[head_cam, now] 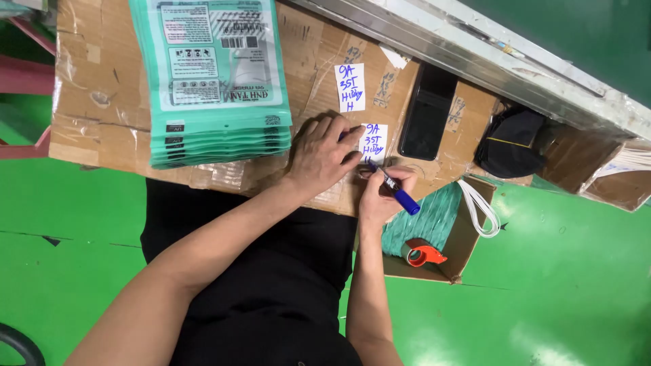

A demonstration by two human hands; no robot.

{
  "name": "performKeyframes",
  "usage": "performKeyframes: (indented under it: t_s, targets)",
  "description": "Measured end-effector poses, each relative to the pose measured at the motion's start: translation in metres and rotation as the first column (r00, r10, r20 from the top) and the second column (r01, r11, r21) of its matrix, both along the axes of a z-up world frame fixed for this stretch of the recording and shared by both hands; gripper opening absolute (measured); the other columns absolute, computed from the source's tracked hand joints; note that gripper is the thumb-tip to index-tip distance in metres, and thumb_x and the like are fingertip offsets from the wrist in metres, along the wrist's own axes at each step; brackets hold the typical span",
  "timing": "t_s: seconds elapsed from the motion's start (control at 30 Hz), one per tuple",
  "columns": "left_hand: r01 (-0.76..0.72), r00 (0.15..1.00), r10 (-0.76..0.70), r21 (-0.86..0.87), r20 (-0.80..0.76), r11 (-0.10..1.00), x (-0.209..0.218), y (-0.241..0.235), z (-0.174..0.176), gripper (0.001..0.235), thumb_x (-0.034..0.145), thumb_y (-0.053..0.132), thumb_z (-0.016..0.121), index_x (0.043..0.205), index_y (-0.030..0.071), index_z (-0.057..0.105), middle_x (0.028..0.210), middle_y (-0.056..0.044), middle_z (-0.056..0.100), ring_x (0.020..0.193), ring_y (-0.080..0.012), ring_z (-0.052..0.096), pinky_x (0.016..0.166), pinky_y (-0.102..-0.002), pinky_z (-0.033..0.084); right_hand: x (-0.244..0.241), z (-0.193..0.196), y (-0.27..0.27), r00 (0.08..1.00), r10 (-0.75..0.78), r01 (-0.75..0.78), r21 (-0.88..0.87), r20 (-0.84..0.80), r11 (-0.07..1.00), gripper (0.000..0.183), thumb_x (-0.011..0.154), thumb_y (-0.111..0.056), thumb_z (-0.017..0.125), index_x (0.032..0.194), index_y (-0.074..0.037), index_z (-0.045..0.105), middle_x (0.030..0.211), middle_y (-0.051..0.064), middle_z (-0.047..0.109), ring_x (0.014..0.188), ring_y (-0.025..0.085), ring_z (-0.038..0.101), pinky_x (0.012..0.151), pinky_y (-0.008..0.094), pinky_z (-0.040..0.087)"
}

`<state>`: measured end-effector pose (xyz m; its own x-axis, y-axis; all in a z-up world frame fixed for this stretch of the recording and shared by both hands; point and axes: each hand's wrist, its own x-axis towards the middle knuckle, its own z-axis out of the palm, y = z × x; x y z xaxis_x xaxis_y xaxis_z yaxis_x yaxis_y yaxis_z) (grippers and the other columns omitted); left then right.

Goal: Writing production labels and packaging face masks into plastic pouches.

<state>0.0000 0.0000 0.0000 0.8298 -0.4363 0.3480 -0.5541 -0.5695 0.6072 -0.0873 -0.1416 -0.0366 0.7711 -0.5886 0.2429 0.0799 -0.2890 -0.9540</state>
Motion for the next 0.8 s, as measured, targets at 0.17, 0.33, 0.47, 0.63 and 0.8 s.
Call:
performKeyframes:
  t_s: [0.17, 0.33, 0.47, 0.63, 0.8]
  targets:
    - [0.014, 1.0, -0.014, 0.013, -0.009, 1.0, 0.001, 0.0, 0.001, 0.047, 0.085, 0.028, 0.079, 0.127, 0.009, 0.069, 0.106, -0.006, 0.053, 0.102, -0.0247, 0.054, 0.091, -0.043, 0.043, -0.004, -0.018, -0.007, 0.999, -0.041, 0.04, -0.065, -0.01, 0.997, 0.018, 0.096, 0.011, 0.061, 0.103, 0.002, 0.047, 0.102, 0.013, 0.055, 0.08, 0.019, 0.064, 0.073, 0.033, 0.06]
    - [0.0, 0.998, -0.004, -0.074, -0.055, 0.997, -0.007, 0.005, 0.004, 0.047, 0.089, 0.013, 0.072, 0.134, 0.004, 0.063, 0.12, -0.011, 0.055, 0.113, -0.0281, 0.056, 0.097, -0.047, 0.045, 0.005, 0.016, -0.009, 0.982, -0.163, 0.137, 0.232, 0.096, 0.963, 0.016, 0.097, 0.006, 0.058, 0.107, 0.001, 0.047, 0.108, 0.013, 0.056, 0.08, 0.018, 0.068, 0.072, 0.034, 0.062]
    - [-0.05, 0.92, -0.126, -0.431, -0.371, 0.901, -0.02, 0.007, 0.005, 0.049, 0.096, -0.007, 0.054, 0.144, 0.001, 0.055, 0.131, -0.02, 0.049, 0.112, -0.027, 0.063, 0.095, -0.04, 0.056, 0.003, 0.055, -0.011, 0.992, -0.024, -0.028, 0.394, 0.125, 0.919, 0.022, 0.097, 0.0, 0.059, 0.117, 0.002, 0.051, 0.118, 0.013, 0.056, 0.095, 0.018, 0.066, 0.09, 0.036, 0.058]
    - [-0.349, 0.549, -0.493, -0.721, -0.675, 0.598, -0.02, 0.012, 0.022, 0.049, 0.093, 0.002, 0.065, 0.14, 0.004, 0.049, 0.113, -0.01, 0.067, 0.096, -0.0115, 0.073, 0.08, -0.027, 0.059, -0.012, 0.071, -0.016, 0.963, 0.149, -0.255, 0.567, 0.227, 0.784, 0.026, 0.102, -0.016, 0.049, 0.116, 0.006, 0.054, 0.111, 0.017, 0.058, 0.086, 0.024, 0.068, 0.083, 0.034, 0.059]
    - [-0.375, 0.552, -0.517, -0.749, -0.654, 0.546, -0.027, 0.016, 0.022, 0.013, 0.106, 0.01, 0.058, 0.116, 0.002, 0.062, 0.107, -0.008, 0.077, 0.073, -0.0045, 0.059, 0.066, -0.019, 0.049, -0.017, 0.085, -0.012, 0.947, 0.212, -0.305, 0.466, 0.243, 0.831, 0.011, 0.105, -0.006, 0.05, 0.105, 0.005, 0.052, 0.107, 0.02, 0.058, 0.076, 0.025, 0.063, 0.065, 0.036, 0.057]
